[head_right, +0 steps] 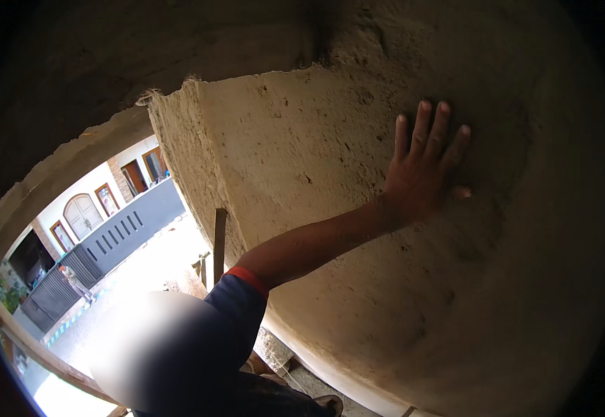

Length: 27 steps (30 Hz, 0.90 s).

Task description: The person levels and smooths wet plaster on a wall using a long wooden straightedge, periodically reloading the tool with fresh plaster from a bucket using a trowel.

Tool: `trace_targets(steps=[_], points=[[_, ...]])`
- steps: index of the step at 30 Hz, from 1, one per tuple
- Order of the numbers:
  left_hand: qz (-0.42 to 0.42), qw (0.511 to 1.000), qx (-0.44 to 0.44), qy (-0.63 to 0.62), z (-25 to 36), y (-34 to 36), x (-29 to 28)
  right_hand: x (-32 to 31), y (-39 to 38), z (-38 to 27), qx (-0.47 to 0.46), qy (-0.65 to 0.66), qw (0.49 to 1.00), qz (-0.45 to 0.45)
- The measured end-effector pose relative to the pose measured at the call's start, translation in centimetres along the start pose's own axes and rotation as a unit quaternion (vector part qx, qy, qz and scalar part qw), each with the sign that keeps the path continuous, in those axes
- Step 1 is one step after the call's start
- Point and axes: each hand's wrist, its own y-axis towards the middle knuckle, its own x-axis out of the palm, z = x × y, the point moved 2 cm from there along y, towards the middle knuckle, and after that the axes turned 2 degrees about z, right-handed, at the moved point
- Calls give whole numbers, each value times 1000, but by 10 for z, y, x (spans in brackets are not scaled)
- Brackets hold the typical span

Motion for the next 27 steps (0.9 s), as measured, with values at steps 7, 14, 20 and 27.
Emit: trace_targets(steps=[7,14,20,27], points=[[-23,998,-15,-50,1,1,-6,-2,-3,24,43,-15,998,-40],[-55,991,-6,-124,18,-76,-11,-19,-52,89,147,-20,988,-52],[-165,960,-139,-176,23,-198,-24,-27,-123,160,277,3,961,-28],[-57,968,-229,-84,-38,-178,-11,-13,-221,221,403,55,913,14]])
